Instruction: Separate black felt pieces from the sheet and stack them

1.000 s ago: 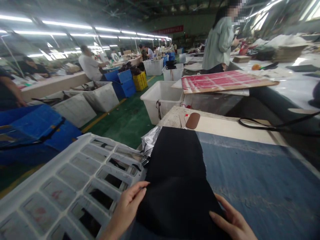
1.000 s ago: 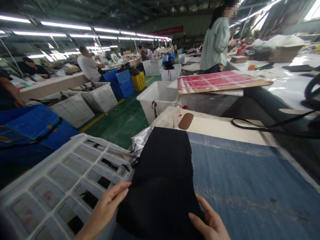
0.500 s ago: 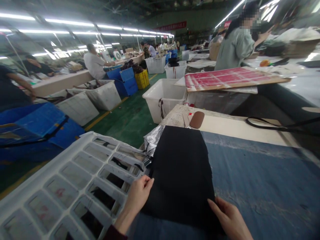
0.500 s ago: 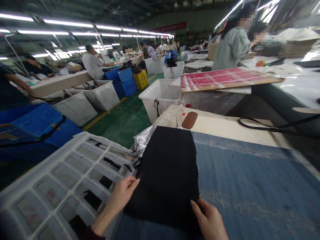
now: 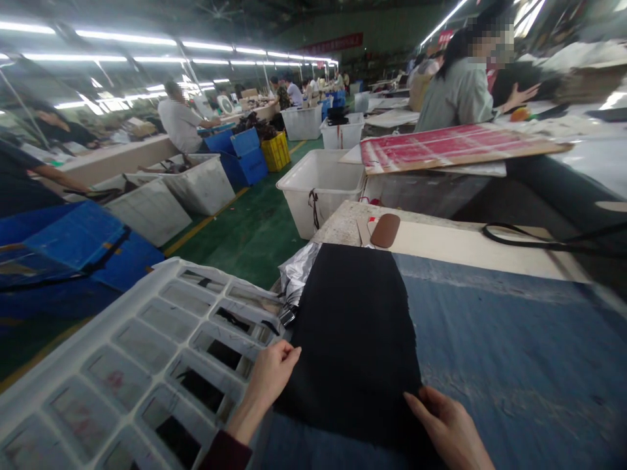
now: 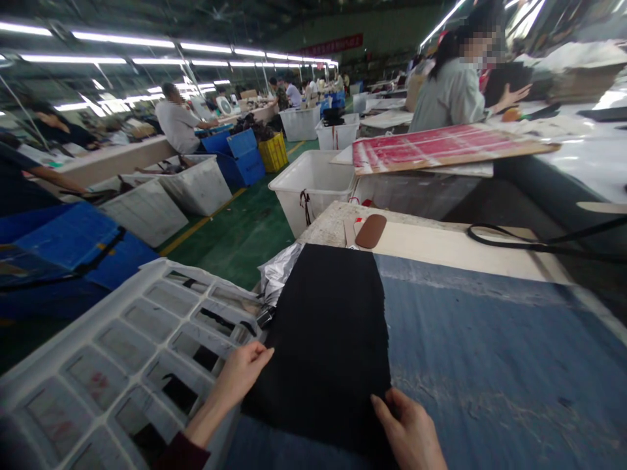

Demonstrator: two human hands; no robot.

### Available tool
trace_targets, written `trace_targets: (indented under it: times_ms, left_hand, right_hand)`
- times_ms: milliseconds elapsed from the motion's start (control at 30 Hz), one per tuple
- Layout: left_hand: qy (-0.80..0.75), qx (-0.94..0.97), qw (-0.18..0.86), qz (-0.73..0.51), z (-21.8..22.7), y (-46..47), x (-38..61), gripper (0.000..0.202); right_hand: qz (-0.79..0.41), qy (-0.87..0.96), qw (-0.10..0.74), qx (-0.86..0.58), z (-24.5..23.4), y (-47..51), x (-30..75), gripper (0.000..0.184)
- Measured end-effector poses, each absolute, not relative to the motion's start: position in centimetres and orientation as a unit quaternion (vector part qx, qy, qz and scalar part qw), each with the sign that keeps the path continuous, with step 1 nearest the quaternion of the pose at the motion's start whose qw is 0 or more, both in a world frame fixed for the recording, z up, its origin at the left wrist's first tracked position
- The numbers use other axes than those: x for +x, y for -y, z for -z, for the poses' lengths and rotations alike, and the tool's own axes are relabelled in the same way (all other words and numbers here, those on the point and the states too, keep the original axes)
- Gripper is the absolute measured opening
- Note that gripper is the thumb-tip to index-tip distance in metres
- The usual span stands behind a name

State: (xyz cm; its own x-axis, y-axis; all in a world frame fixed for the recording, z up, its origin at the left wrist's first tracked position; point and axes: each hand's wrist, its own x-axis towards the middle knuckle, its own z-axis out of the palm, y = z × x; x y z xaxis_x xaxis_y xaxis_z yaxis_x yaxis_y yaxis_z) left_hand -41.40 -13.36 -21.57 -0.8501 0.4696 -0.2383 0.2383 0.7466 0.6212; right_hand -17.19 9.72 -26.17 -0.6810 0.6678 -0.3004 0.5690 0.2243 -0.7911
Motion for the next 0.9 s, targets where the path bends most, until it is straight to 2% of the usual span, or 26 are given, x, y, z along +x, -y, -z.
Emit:
trace_targets:
  times_ms: [333, 700, 900]
  left_hand:
    - [-0.906, 0.209, 0.23, -0.287, 22.3, 13.6, -41.9, 0.04]
    - [-0.905, 0.208, 0.264, -0.261, 22.0, 13.6, -42.4, 0.045]
    - [-0.912, 0.208, 0.26, -0.238, 21.6, 13.2, -42.4, 0.04]
  right_hand:
    - [-0.433, 0.801, 0.019, -0.413, 25.1, -9.4, -17.7, 0.034]
    - [-0.449, 0.786, 0.014, -0.425, 24.6, -9.3, -17.7, 0.028]
    - [-0.452, 0.784, 0.028, -0.424, 25.1, -9.3, -17.8, 0.028]
